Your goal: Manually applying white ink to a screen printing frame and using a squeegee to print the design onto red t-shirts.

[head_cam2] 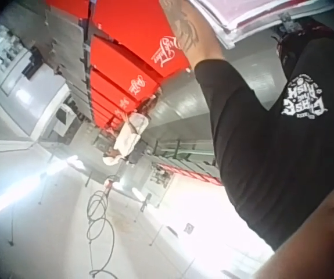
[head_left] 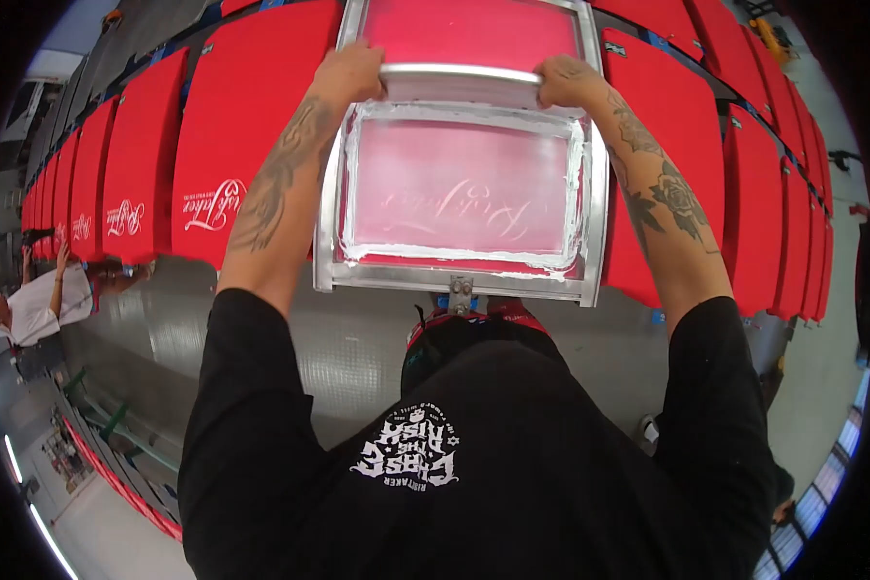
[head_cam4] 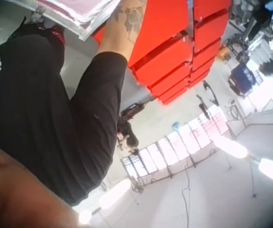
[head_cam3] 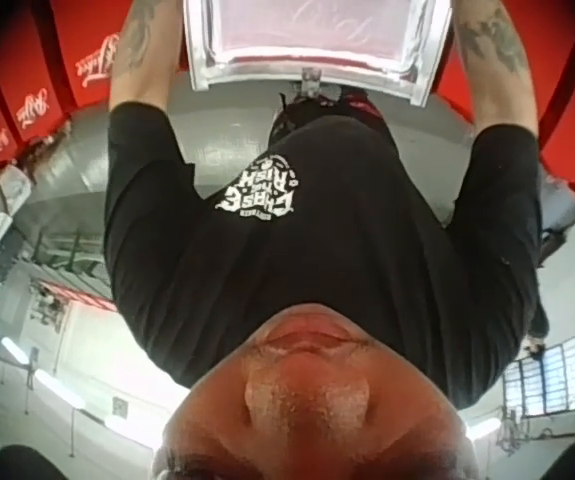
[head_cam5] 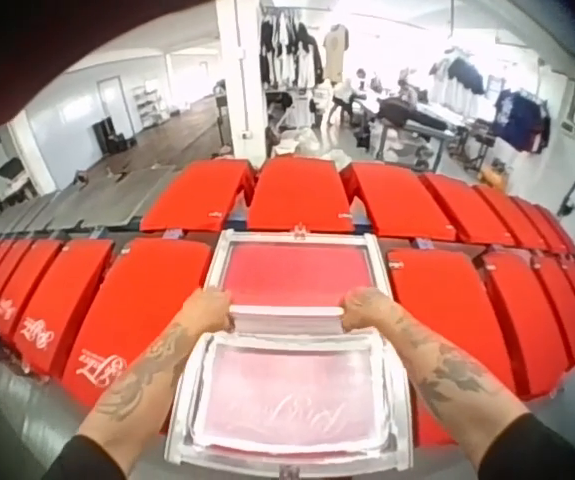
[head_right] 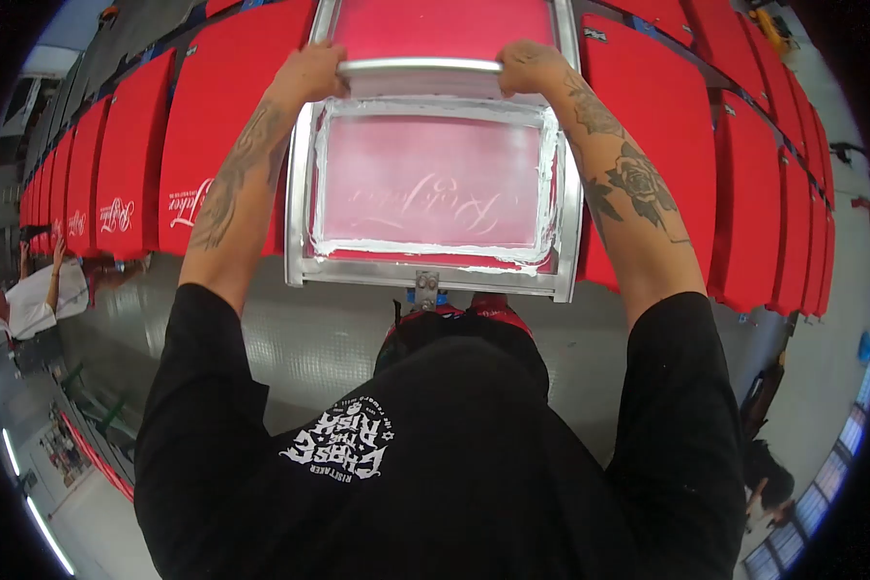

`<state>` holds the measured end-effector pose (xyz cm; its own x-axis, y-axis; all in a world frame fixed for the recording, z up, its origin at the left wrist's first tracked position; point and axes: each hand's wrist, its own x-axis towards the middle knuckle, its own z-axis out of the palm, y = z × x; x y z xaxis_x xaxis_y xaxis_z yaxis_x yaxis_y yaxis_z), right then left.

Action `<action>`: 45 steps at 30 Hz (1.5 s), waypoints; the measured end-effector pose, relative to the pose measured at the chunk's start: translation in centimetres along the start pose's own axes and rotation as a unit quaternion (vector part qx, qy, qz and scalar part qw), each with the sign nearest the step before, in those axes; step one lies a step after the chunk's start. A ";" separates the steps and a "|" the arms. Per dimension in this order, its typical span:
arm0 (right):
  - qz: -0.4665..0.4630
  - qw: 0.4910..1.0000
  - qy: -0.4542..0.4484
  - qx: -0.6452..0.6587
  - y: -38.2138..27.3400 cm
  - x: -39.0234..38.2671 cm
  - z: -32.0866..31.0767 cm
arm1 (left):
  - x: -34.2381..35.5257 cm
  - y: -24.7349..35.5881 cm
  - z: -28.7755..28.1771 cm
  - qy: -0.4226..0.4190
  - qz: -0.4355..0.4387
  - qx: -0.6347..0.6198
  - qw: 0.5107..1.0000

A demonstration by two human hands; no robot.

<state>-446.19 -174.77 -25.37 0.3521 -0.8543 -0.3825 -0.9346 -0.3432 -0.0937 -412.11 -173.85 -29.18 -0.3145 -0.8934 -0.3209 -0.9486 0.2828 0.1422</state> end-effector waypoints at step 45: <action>-0.028 0.984 0.024 0.173 -3.1 8.5 -3.0 | -26.2 24.5 17.8 0.330 0.076 -0.793 0.506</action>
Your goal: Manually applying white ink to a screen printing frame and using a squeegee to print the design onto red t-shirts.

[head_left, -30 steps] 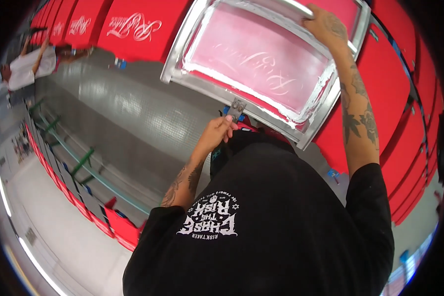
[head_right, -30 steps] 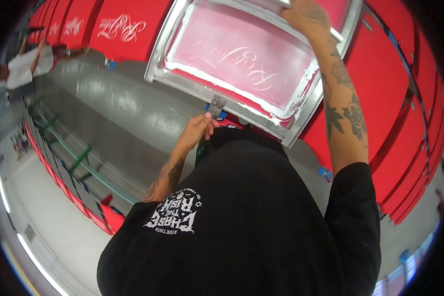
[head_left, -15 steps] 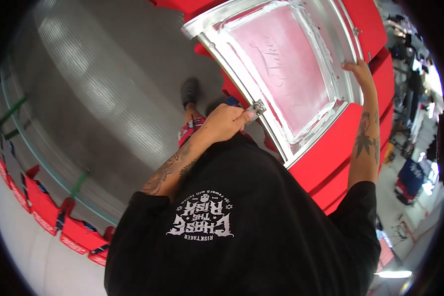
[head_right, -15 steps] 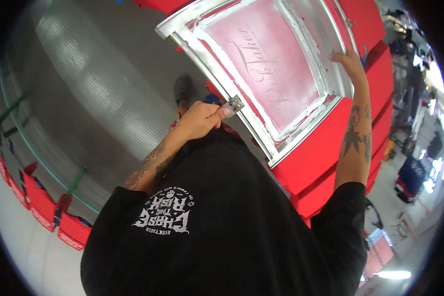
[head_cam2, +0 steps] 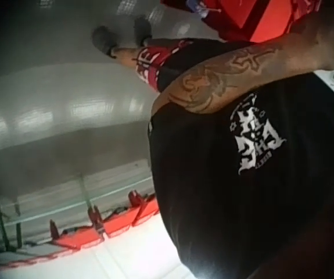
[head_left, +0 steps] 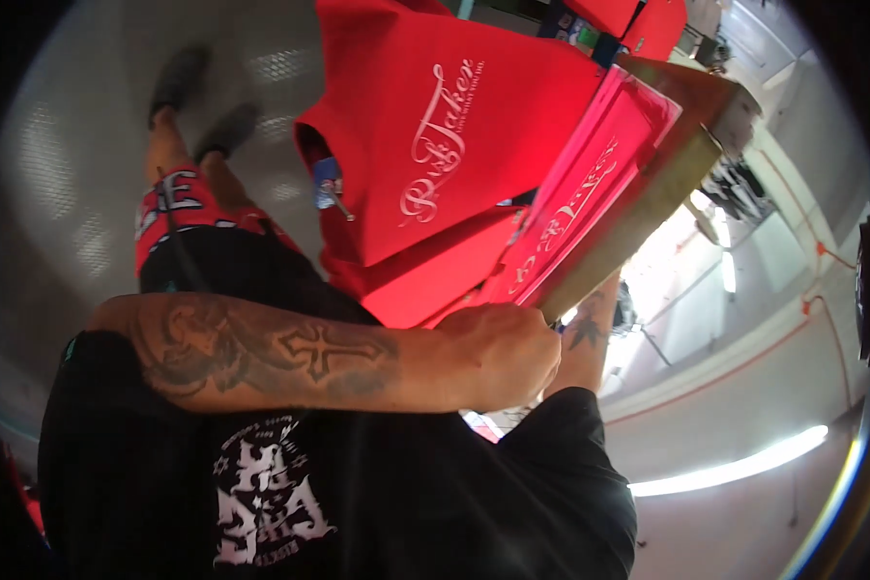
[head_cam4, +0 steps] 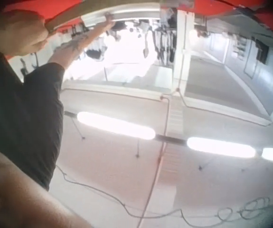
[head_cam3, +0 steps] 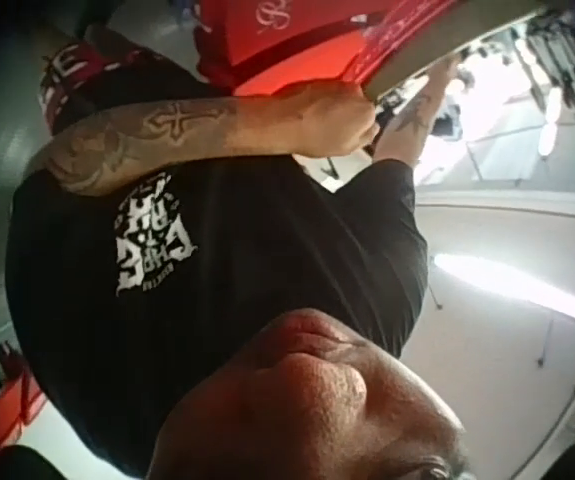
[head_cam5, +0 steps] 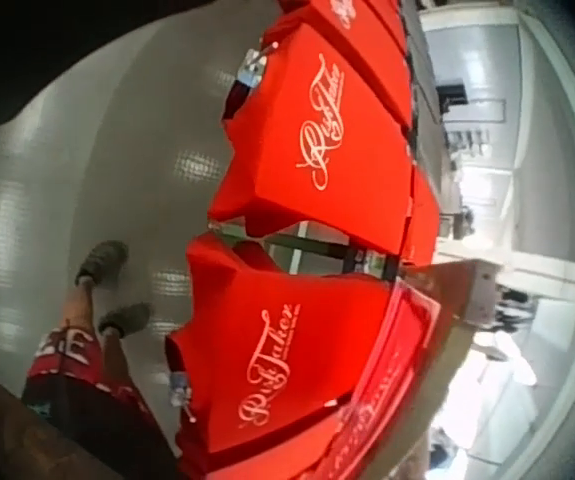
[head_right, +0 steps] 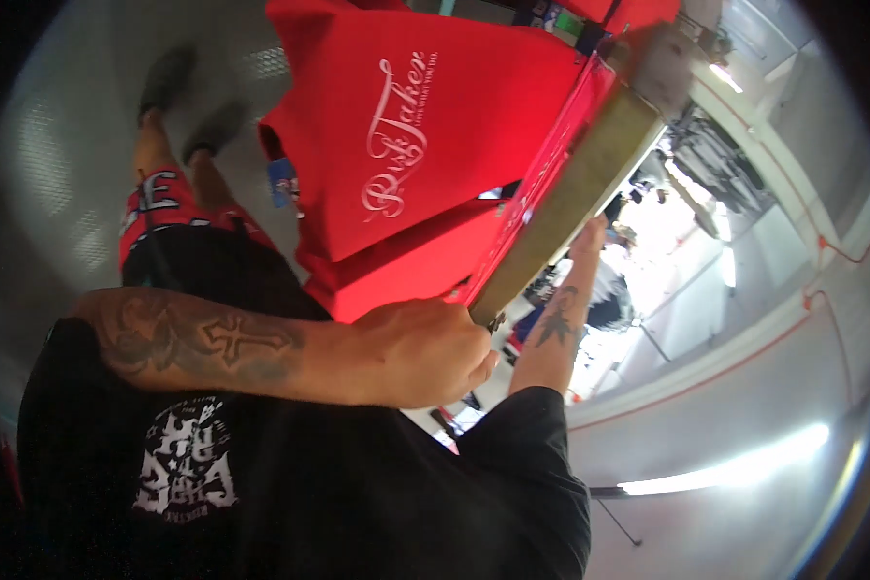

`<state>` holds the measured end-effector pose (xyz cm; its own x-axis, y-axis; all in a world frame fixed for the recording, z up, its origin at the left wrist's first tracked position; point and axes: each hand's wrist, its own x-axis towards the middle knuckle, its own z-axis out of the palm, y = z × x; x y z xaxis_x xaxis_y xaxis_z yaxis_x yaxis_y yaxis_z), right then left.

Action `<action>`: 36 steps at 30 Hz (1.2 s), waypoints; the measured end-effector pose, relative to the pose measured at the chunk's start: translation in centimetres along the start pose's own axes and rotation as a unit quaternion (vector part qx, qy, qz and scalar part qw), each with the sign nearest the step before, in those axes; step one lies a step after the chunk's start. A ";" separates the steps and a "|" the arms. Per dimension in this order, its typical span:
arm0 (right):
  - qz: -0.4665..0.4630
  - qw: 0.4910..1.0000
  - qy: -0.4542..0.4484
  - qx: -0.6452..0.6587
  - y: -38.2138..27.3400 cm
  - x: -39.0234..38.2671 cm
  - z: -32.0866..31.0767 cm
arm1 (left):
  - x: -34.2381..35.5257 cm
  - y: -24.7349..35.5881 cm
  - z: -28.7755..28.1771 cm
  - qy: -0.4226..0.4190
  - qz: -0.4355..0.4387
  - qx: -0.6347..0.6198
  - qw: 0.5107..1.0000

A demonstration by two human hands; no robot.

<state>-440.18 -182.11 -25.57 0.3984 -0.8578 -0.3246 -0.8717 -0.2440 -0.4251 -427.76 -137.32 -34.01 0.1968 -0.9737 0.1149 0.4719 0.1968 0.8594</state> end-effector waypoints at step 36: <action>-0.116 0.975 0.008 -0.191 4.2 -7.3 12.8 | -5.2 -7.5 -6.4 0.078 -0.320 0.216 0.919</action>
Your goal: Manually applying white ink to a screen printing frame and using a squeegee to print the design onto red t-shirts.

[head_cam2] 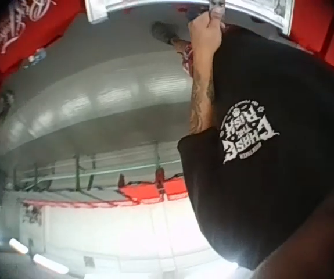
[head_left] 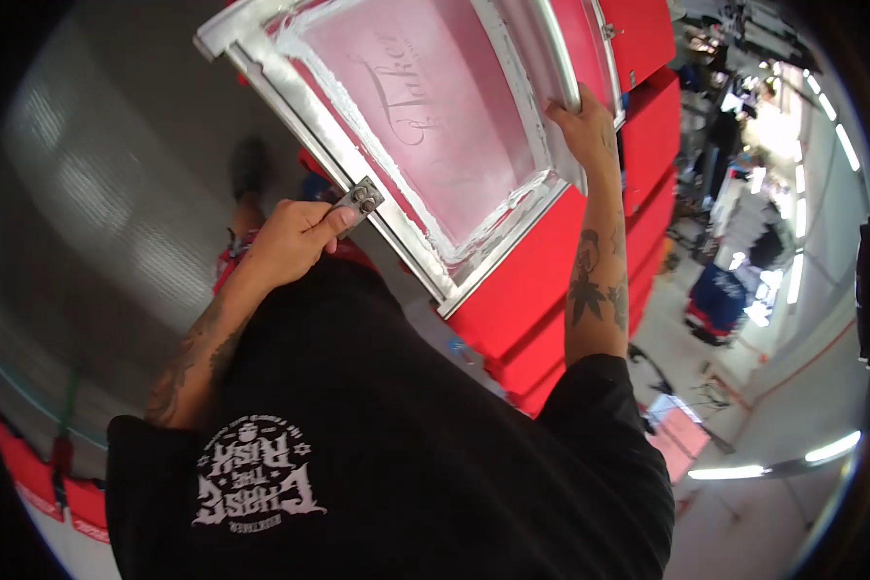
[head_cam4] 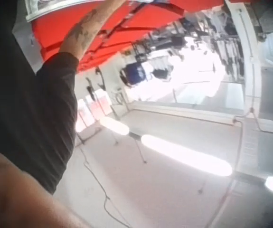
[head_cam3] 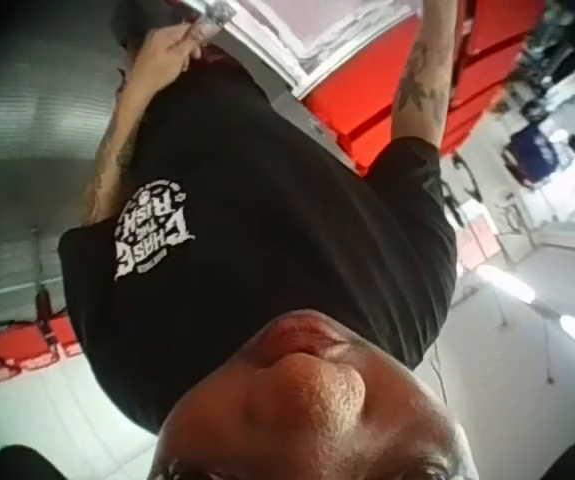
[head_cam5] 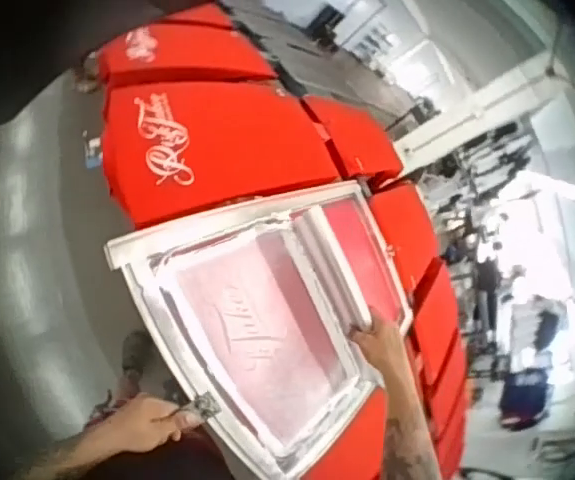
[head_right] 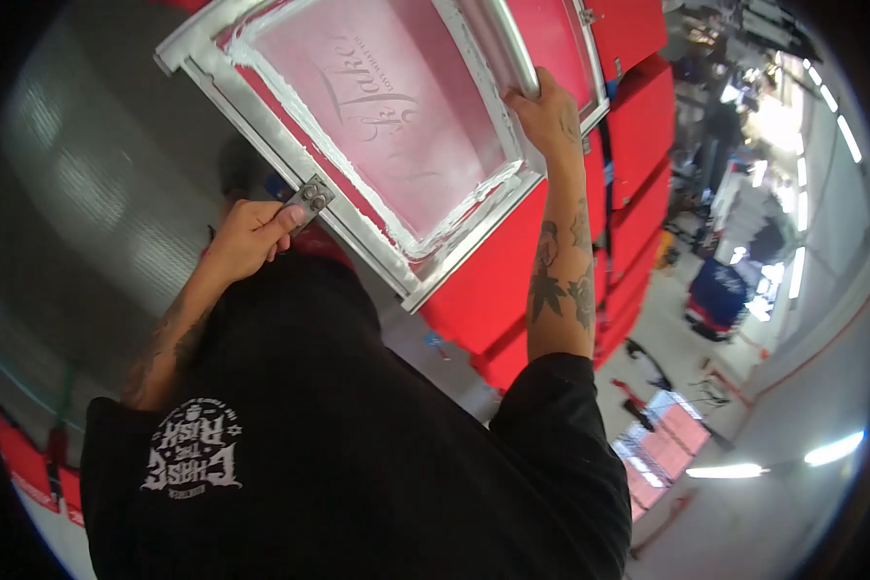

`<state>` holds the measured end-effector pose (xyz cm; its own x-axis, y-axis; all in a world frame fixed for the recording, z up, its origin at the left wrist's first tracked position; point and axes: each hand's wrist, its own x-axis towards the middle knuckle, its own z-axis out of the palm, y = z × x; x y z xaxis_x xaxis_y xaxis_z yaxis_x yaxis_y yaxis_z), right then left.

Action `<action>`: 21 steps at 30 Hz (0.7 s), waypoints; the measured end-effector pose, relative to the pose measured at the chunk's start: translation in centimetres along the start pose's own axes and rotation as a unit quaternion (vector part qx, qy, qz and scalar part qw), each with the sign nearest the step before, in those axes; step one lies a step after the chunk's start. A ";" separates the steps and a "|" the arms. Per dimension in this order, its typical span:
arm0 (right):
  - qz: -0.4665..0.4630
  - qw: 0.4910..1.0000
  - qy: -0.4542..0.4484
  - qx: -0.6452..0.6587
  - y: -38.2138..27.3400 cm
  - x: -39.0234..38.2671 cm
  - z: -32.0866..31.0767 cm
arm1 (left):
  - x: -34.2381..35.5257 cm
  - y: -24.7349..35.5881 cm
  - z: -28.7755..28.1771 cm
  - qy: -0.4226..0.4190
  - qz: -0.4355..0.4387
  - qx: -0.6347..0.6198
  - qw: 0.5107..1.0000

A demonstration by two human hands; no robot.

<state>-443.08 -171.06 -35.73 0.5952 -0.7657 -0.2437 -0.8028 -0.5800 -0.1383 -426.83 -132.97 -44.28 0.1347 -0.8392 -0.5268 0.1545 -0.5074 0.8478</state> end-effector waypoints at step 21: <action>0.016 0.996 0.051 0.065 -1.7 -1.7 3.3 | 1.6 -1.9 -3.6 -0.159 -0.025 -0.019 0.987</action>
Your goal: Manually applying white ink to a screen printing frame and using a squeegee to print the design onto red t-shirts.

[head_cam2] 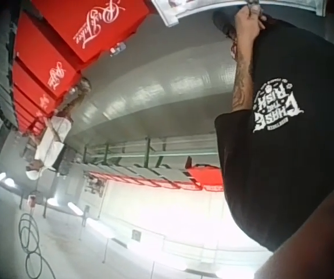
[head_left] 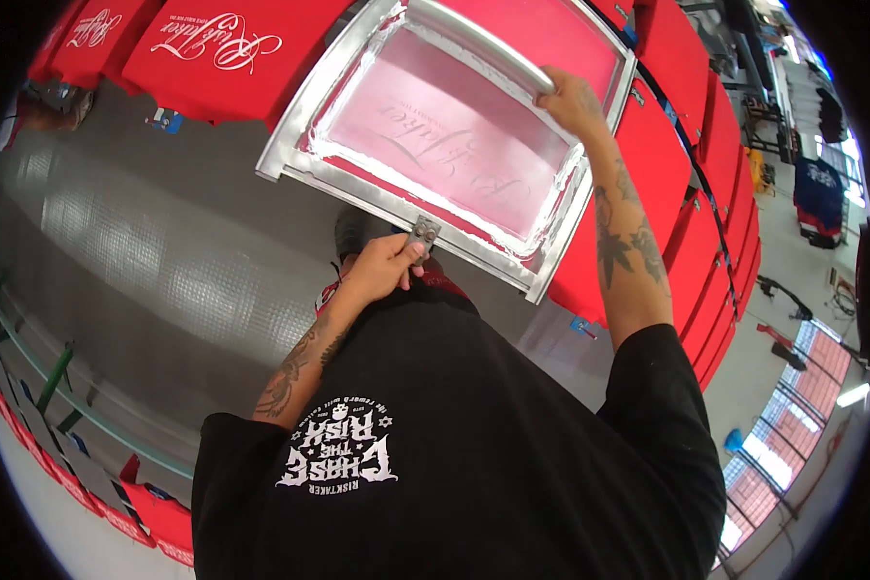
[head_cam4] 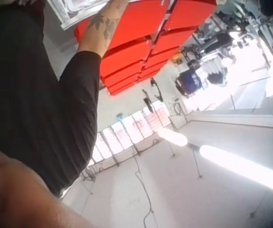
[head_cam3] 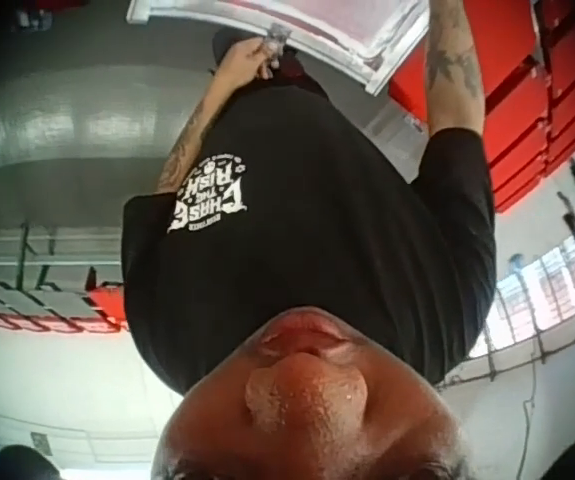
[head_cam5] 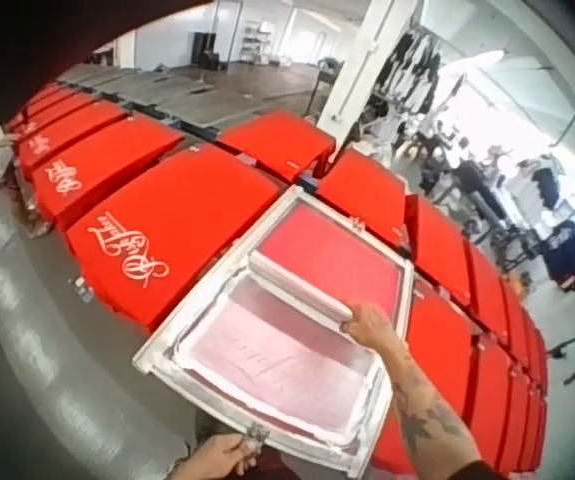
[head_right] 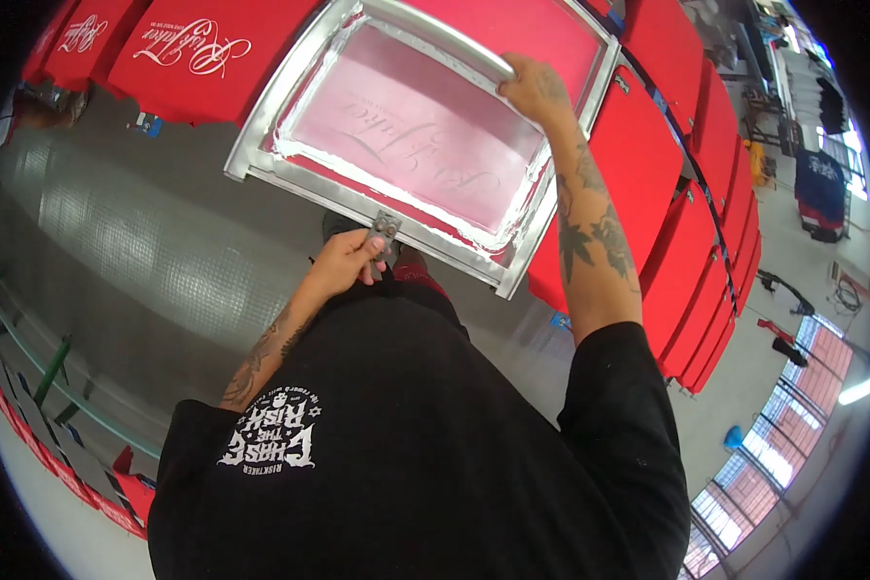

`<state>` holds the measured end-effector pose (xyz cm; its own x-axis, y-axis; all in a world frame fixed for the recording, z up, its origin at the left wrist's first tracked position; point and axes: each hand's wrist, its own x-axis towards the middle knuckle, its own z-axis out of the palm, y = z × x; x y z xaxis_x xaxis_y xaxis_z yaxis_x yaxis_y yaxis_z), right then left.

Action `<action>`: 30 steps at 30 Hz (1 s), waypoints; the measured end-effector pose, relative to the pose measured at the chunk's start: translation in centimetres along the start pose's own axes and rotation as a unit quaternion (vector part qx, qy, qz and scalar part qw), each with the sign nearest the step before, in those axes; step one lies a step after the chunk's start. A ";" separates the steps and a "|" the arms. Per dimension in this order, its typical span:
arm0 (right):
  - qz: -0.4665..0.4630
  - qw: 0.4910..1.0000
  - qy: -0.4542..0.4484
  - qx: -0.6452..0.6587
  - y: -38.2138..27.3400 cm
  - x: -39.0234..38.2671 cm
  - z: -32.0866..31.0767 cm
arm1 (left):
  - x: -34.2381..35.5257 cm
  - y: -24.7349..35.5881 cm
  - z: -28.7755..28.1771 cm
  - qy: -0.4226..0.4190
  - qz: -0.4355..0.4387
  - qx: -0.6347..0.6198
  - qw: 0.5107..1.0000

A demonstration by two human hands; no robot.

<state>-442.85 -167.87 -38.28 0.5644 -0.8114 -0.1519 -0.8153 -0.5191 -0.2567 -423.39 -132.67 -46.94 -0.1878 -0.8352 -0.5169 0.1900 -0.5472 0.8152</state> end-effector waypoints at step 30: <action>0.351 0.738 0.097 0.569 5.9 -17.9 -0.1 | 5.6 13.5 -20.6 0.321 0.262 0.518 0.748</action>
<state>-457.81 -156.47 -36.99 -0.0632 -0.8533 -0.5176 -0.2002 0.5189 -0.8310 -401.99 -145.83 -44.25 0.2159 -0.9563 0.1974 -0.8357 -0.0764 0.5439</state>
